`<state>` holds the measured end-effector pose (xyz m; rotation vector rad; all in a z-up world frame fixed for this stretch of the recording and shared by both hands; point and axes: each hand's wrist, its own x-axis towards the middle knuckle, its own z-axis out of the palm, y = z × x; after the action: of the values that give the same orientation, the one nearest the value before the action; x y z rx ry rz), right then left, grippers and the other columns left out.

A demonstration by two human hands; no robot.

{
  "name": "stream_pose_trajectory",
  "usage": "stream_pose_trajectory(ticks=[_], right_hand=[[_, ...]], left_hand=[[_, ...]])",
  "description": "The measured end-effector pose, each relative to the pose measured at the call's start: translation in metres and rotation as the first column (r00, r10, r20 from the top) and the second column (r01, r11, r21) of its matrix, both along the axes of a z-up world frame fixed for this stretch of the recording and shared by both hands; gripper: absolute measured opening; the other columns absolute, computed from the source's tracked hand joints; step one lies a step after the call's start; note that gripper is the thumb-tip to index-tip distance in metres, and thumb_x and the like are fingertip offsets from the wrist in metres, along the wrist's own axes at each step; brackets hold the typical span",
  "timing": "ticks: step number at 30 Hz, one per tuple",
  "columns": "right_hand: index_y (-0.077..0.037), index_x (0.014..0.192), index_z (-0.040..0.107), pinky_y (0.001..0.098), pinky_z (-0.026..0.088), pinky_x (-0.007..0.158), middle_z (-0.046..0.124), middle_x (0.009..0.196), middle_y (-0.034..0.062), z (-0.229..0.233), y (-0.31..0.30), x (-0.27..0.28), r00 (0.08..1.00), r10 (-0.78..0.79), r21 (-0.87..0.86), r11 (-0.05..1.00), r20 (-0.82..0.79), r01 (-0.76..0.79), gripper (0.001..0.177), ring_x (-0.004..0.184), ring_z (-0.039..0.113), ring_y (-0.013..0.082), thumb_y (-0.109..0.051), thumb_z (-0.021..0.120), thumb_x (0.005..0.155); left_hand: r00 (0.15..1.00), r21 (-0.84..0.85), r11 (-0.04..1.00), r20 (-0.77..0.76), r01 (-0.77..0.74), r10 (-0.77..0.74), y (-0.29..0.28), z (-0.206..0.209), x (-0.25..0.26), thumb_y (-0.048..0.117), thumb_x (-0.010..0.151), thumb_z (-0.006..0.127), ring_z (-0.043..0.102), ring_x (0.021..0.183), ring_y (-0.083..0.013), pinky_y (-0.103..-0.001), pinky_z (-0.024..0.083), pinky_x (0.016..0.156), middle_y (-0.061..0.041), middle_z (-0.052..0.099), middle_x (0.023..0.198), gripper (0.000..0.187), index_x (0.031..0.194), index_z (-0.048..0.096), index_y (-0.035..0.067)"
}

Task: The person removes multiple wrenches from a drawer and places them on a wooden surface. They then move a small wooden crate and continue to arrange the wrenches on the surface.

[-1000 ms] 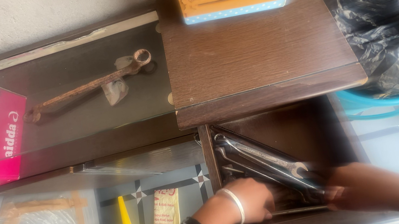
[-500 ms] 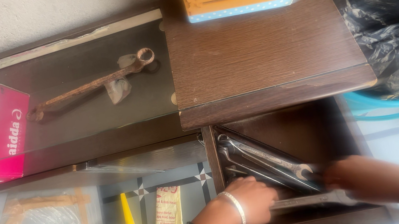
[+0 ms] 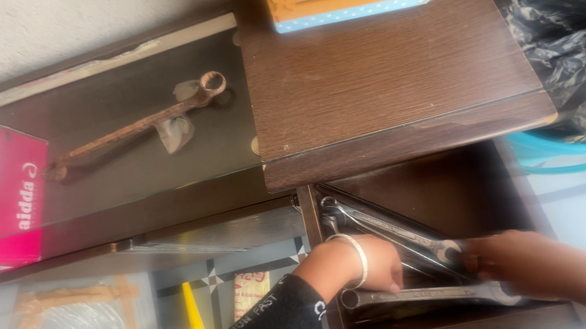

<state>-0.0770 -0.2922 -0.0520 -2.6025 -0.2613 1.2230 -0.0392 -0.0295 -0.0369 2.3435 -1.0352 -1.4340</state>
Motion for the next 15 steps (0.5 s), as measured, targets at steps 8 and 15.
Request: stream_pose_trajectory(ticks=[8,15], right_hand=[[-0.020,0.109,0.074,0.0397,0.058,0.087,0.080,0.099,0.0044,0.007,0.005,-0.002,0.995,-0.092,0.032,0.995,-0.028,0.093,0.021,0.094,0.075,0.0258,-0.030,0.067,0.092],[-0.027,0.118,0.075,0.0400,0.057,0.088,0.079,0.103,0.0031,0.007,0.006,-0.008,0.983,-0.133,0.128,0.985,0.126,0.117,0.028,0.098,0.074,0.0250,-0.024,0.065,0.091]], left_hand=[[0.989,0.036,0.989,-0.024,-0.145,0.146,0.014,0.001,0.001,0.041,0.093,0.065,0.071,0.100,-0.0228,-0.043,0.056,0.089,-0.007,0.076,0.112,0.038,0.121,0.074,0.018],[0.940,-0.105,0.940,-0.145,-0.324,0.308,0.019,0.007,0.007,0.040,0.100,0.049,0.077,0.097,-0.0226,-0.040,0.056,0.090,-0.002,0.079,0.106,0.038,0.111,0.074,0.013]])
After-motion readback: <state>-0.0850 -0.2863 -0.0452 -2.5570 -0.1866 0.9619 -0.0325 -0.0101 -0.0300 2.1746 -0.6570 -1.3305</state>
